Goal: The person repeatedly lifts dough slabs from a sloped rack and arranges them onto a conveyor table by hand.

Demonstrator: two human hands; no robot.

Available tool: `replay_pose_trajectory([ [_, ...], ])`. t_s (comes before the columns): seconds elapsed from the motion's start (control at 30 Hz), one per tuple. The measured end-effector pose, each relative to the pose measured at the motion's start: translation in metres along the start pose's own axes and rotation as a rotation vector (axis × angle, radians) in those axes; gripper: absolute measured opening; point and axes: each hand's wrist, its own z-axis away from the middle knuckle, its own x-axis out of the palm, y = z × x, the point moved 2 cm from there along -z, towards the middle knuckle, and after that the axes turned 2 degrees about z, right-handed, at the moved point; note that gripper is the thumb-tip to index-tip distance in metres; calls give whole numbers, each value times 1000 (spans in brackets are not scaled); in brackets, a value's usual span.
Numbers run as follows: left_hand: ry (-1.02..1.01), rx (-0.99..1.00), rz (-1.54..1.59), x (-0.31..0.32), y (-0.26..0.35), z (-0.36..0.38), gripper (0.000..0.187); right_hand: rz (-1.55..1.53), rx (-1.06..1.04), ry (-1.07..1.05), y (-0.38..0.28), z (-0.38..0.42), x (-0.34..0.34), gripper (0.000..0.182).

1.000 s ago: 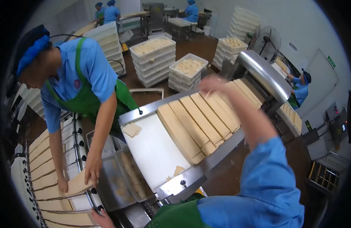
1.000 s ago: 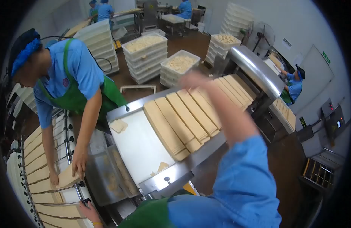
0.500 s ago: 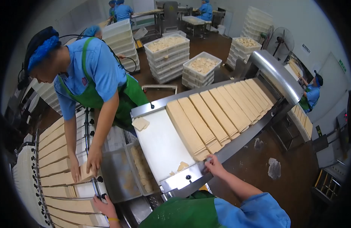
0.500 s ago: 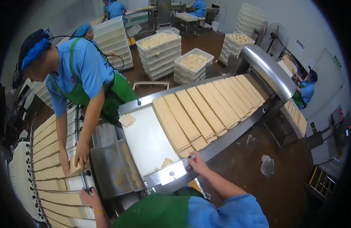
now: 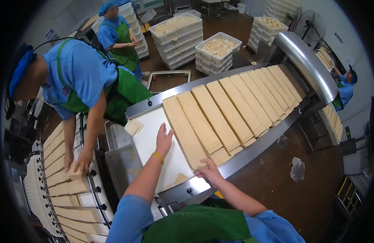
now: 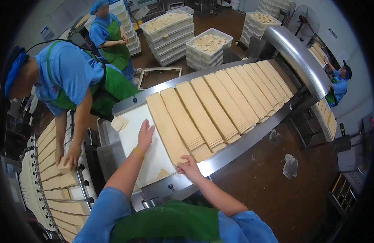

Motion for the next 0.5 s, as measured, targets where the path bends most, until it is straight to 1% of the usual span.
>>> replay_pose_trajectory([
  [0.13, 132, 14, 300, 56, 20, -46, 65, -71, -51, -16, 9, -9, -10, 40],
  [0.27, 159, 44, 205, 105, 25, -56, 69, -187, -90, 95, -10, -20, -53, 36],
  [0.3, 160, 51, 214, 117, 23, -59, 70, -225, -126, 95, -13, -20, -66, 34],
  [0.37, 162, 70, 237, 137, 25, -62, 72, -247, -114, 122, -28, -21, -87, 32],
  [0.4, 130, 75, 285, 145, 25, -65, 74, -187, -94, 144, -38, -21, -94, 32],
  [0.5, 135, 39, 243, 148, 19, -67, 73, -185, -104, 144, -37, -24, -100, 33],
])
